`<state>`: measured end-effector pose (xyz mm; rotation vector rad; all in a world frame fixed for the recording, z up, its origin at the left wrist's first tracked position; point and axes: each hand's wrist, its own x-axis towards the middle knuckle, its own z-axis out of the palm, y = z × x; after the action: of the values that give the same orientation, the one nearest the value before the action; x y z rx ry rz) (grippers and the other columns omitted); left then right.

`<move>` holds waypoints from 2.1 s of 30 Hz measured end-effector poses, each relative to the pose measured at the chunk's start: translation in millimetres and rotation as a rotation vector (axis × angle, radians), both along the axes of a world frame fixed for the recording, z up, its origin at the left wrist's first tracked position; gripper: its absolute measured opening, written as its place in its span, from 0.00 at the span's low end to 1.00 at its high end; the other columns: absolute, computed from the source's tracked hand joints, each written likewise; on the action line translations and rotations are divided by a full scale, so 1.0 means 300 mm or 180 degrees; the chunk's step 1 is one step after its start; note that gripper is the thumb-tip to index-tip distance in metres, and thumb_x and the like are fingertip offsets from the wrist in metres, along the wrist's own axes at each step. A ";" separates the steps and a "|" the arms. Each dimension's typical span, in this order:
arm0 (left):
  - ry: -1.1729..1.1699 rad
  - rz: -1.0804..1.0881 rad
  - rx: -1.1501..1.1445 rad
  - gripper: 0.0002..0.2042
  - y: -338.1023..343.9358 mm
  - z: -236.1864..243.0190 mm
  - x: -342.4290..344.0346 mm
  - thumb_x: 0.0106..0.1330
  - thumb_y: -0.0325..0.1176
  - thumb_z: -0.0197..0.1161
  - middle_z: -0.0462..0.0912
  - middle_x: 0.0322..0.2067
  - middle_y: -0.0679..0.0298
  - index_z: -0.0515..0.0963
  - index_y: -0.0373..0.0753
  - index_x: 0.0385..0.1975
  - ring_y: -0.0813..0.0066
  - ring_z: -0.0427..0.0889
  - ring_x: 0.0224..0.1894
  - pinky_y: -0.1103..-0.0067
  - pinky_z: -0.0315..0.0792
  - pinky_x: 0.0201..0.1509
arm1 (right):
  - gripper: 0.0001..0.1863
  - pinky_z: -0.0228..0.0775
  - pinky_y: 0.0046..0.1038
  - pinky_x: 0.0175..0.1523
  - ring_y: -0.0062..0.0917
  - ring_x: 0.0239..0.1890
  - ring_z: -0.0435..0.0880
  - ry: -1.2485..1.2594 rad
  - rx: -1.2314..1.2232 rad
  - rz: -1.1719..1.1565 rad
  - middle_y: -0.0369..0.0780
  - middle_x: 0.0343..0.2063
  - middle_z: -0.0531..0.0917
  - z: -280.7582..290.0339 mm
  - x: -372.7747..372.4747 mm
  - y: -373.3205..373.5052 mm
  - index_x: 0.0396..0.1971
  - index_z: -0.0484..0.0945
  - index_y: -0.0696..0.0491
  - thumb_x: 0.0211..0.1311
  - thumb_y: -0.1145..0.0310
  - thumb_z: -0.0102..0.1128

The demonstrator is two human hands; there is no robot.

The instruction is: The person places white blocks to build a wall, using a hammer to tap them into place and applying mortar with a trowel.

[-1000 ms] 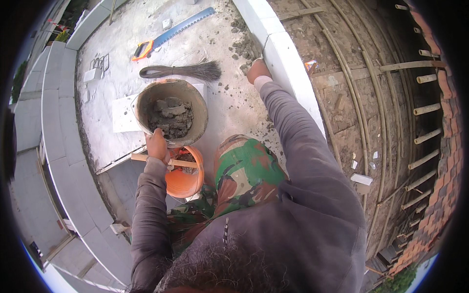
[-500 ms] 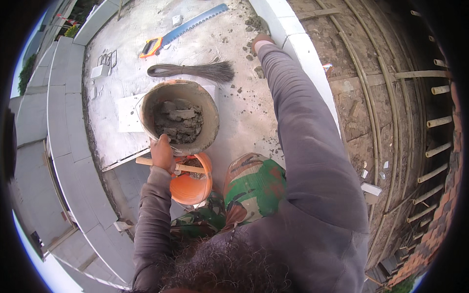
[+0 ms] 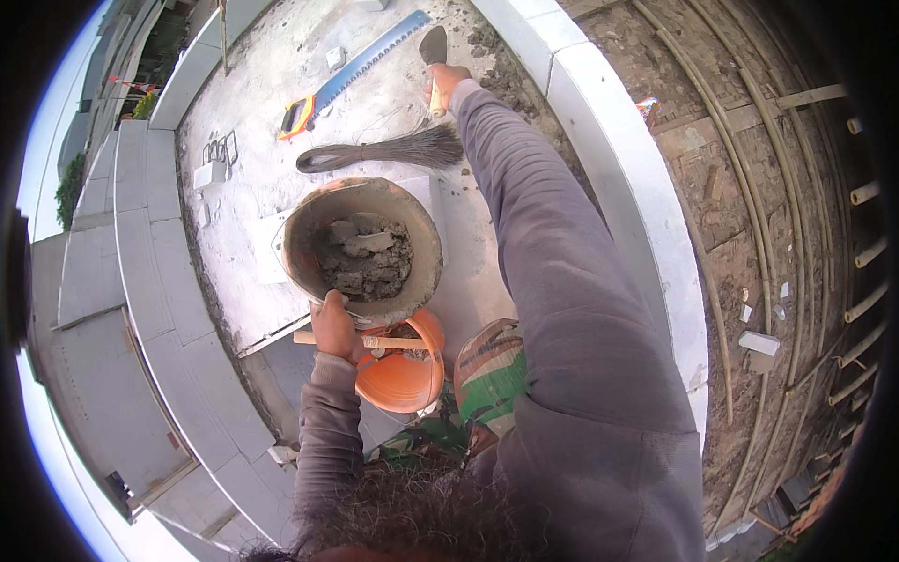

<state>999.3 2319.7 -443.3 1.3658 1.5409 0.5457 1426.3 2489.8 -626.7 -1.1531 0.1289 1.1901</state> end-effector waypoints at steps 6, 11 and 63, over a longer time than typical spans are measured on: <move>0.1848 -0.1475 0.1049 0.05 0.016 -0.044 -0.078 0.61 0.21 0.55 0.77 0.42 0.41 0.78 0.27 0.33 0.42 0.77 0.45 0.60 0.71 0.52 | 0.20 0.78 0.43 0.28 0.36 0.23 0.81 0.0182 -0.0091 -0.1150 0.44 0.25 0.78 -0.090 0.105 -0.005 0.43 0.72 0.60 0.75 0.54 0.52; 0.2060 -0.1523 0.0837 0.07 0.079 -0.029 -0.108 0.63 0.22 0.53 0.77 0.44 0.40 0.78 0.28 0.33 0.42 0.77 0.46 0.60 0.70 0.53 | 0.19 0.74 0.41 0.24 0.34 0.19 0.78 0.0416 -0.0365 -0.1252 0.43 0.23 0.77 -0.026 -0.137 -0.258 0.38 0.72 0.59 0.72 0.55 0.54; 0.0620 -0.0317 -0.0104 0.11 0.138 -0.084 -0.026 0.63 0.30 0.53 0.80 0.42 0.41 0.77 0.26 0.34 0.47 0.78 0.45 0.63 0.71 0.54 | 0.30 0.71 0.34 0.23 0.25 0.19 0.75 -0.0569 -0.1247 0.0780 0.40 0.27 0.76 0.077 -0.529 -1.176 0.67 0.66 0.55 0.75 0.50 0.53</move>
<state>991.4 2361.2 -468.6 1.4970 1.6188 0.3324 1267.6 2137.0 -603.4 -1.6510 0.0878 1.3039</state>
